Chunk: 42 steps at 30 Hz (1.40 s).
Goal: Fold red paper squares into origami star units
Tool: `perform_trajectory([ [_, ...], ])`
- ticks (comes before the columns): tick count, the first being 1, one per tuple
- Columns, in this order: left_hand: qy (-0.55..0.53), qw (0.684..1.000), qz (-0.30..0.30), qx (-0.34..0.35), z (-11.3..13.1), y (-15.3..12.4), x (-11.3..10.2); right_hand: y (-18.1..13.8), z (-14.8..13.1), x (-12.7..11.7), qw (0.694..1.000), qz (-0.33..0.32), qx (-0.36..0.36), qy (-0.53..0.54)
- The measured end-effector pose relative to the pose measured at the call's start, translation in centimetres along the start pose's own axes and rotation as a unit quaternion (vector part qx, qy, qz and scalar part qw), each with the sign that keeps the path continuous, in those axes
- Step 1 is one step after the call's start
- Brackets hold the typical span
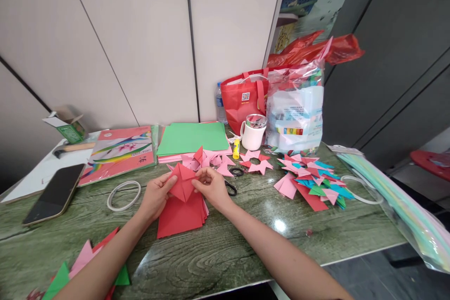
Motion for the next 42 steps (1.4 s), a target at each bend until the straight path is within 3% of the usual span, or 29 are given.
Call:
perform_trajectory([
  [5,0.022,1.000,-0.011,0.001,-0.22,-0.07,-0.04,-0.08,0.09,0.22,1.000,-0.030,-0.005,-0.007],
  [13,0.030,0.999,0.018,-0.011,-0.13,-0.07,-0.22,0.27,0.57,-0.29,0.999,-0.003,-0.026,-0.043],
  [19,0.041,0.999,-0.015,-0.015,-0.20,-0.18,-0.24,0.11,0.57,-0.20,0.999,-0.015,-0.011,-0.041],
  [33,0.034,0.999,-0.003,0.003,0.17,0.02,-0.02,0.15,0.24,-0.37,0.994,-0.004,-0.070,-0.086],
  [42,-0.002,1.000,0.000,0.000,0.35,-0.11,0.05,0.27,0.54,-0.50,0.999,0.009,-0.032,-0.034],
])
Point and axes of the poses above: each hand's wrist, its own y-axis towards the middle knuckle, its own x-axis out of the palm, z = x × y, the point moved 1 cm from there along y, towards the middle knuckle, and after that the axes turned 4 degrees about x, right-handed, at the moved point
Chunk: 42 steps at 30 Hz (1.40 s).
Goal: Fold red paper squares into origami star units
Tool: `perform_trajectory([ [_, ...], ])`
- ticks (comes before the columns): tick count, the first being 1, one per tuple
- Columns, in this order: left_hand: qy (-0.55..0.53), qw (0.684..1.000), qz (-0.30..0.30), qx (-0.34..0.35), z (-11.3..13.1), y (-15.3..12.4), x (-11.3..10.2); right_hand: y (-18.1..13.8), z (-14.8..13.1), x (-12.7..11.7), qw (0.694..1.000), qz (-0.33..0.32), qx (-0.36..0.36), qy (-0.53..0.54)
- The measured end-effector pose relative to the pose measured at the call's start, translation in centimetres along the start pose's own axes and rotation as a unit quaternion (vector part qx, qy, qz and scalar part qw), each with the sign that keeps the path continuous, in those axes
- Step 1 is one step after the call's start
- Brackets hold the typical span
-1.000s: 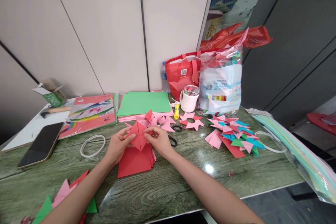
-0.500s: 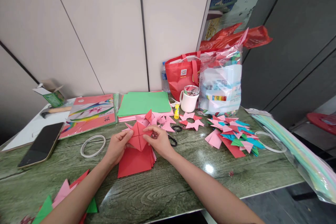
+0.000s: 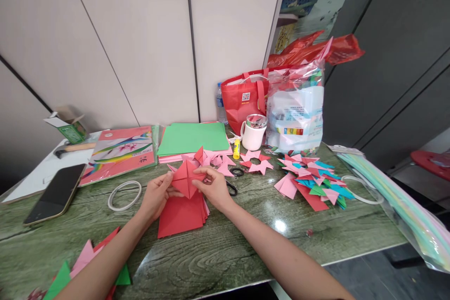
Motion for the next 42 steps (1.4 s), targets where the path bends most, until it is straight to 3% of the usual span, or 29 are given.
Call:
perform_trajectory([
  [4,0.011,1.000,0.000,0.002,0.0,0.1,-0.1,-0.1,0.1,0.1,0.999,-0.007,0.032,0.032],
  [15,0.037,0.999,-0.002,0.021,0.2,0.1,-0.2,-0.4,0.0,0.6,0.999,-0.039,-0.001,-0.003],
  [21,0.086,0.996,-0.019,0.025,0.2,-0.1,-0.1,-0.3,-0.5,0.2,0.997,-0.001,-0.039,-0.068],
  [26,0.134,0.990,-0.031,0.037,0.2,-0.4,0.2,-0.3,-0.6,-0.1,0.998,0.018,-0.043,-0.051],
  [34,0.111,0.991,-0.073,0.010,0.6,-0.7,0.6,-0.2,-0.6,-0.2,0.998,0.051,-0.039,-0.026],
  [42,0.094,0.994,-0.041,0.023,0.0,-0.3,0.1,-0.7,-0.9,0.4,0.997,-0.026,-0.044,-0.057],
])
Point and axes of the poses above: each hand's wrist, its own y-axis towards the middle knuckle, its own x-axis out of the palm, z = x × y, the point moved 1 cm from there along y, towards the middle knuckle, and after that the axes turned 4 degrees about x, right-handed, at the moved point
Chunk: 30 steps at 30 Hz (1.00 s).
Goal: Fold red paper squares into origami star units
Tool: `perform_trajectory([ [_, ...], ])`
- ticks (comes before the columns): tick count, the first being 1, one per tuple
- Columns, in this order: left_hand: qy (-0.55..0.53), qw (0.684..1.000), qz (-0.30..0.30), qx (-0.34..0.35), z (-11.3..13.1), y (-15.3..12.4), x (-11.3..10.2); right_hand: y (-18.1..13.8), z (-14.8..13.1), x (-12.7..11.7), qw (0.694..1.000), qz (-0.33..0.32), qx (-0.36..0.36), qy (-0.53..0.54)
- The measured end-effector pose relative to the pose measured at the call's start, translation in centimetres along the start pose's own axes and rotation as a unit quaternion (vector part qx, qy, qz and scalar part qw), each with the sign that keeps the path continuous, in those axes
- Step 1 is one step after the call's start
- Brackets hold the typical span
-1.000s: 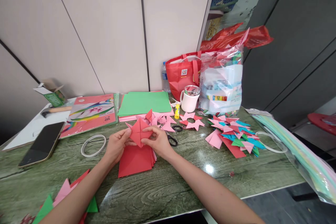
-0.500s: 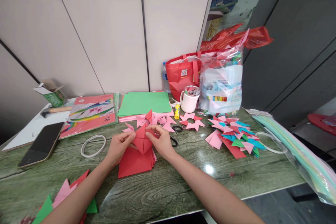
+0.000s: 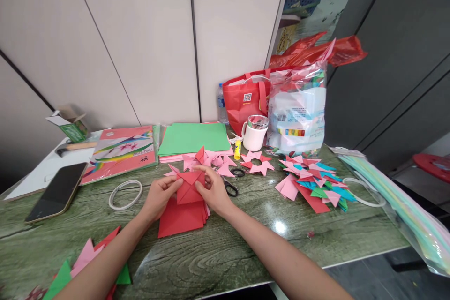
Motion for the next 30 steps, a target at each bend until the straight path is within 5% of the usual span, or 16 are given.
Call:
perform_trajectory([
  [6,-0.023,0.999,0.026,-0.018,0.2,0.0,0.1,0.2,0.3,0.1,0.999,0.012,-0.039,-0.024],
  [12,-0.027,0.997,-0.048,-0.048,0.7,-0.2,0.6,0.4,0.7,-0.4,0.996,0.080,-0.023,0.024],
  [15,-0.013,0.999,-0.024,-0.044,0.5,-0.2,0.5,0.4,0.8,-0.5,0.995,0.091,-0.005,0.028],
  [22,-0.016,0.998,0.056,0.004,0.3,0.2,-0.1,0.3,1.1,-0.2,0.995,0.063,0.047,0.054],
  [30,0.085,0.996,0.014,0.028,0.5,-0.1,0.1,0.2,-0.1,-0.1,0.998,-0.018,0.048,0.042],
])
Point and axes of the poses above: each hand's wrist, its own y-axis towards the middle knuckle, its own x-axis out of the palm, z = x × y, the point moved 1 cm from there along y, towards the middle knuckle, and after that the axes turned 4 degrees about x, right-handed, at the moved point
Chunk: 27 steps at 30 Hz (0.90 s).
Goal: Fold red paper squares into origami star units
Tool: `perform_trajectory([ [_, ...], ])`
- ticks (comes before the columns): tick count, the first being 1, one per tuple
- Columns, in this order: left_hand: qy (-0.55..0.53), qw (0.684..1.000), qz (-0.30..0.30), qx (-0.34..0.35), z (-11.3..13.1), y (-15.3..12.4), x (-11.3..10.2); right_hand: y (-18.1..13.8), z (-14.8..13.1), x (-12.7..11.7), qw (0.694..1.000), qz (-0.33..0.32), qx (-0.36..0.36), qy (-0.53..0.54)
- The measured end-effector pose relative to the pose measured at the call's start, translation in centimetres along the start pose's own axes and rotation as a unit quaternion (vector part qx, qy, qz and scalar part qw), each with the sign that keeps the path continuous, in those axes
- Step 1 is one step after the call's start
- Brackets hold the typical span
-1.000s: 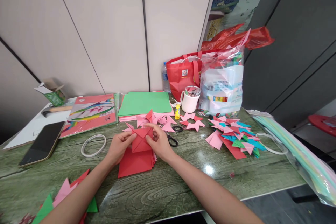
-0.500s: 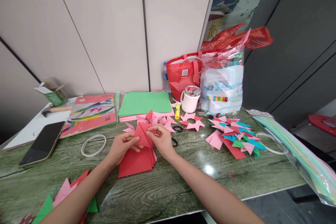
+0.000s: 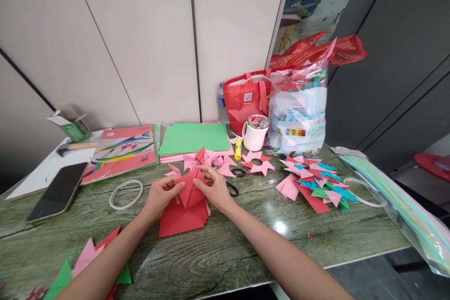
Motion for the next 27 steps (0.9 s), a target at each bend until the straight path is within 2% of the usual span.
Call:
perform_trajectory([
  [4,0.031,0.999,0.035,0.001,0.3,0.0,0.0,0.1,-0.1,-0.4,0.999,0.038,-0.035,-0.008],
  [7,0.042,0.996,0.068,0.027,0.4,0.1,-0.2,0.1,0.0,-0.7,0.995,0.082,-0.056,-0.020],
  [9,0.037,0.996,0.070,0.038,0.4,0.1,-0.3,0.1,-0.1,-0.9,0.992,0.096,-0.075,-0.043],
  [14,-0.033,0.998,-0.036,-0.025,0.6,-0.4,0.2,-0.2,-0.6,-0.6,0.988,0.078,-0.114,-0.066],
  [16,-0.066,0.996,-0.048,-0.031,0.7,-0.5,0.4,-0.3,-0.8,-0.5,0.987,0.073,-0.130,-0.066],
  [21,-0.110,0.993,0.030,0.034,0.2,-0.2,0.1,-0.4,-1.0,-0.5,0.973,0.134,-0.158,-0.102],
  [23,-0.075,0.993,0.063,0.064,-0.1,-0.1,-0.2,-0.6,-0.9,-0.3,0.977,0.118,-0.141,-0.109],
  [27,0.102,0.980,0.089,0.149,-0.3,-0.2,-0.7,-0.9,-0.7,0.3,0.987,0.014,-0.123,-0.103],
])
Point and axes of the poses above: each hand's wrist, its own y-axis towards the middle knuckle, its own x-axis out of the palm, z = x × y, the point moved 1 cm from there along y, towards the middle knuckle, and after that the axes turned 4 degrees about x, right-handed, at the moved point
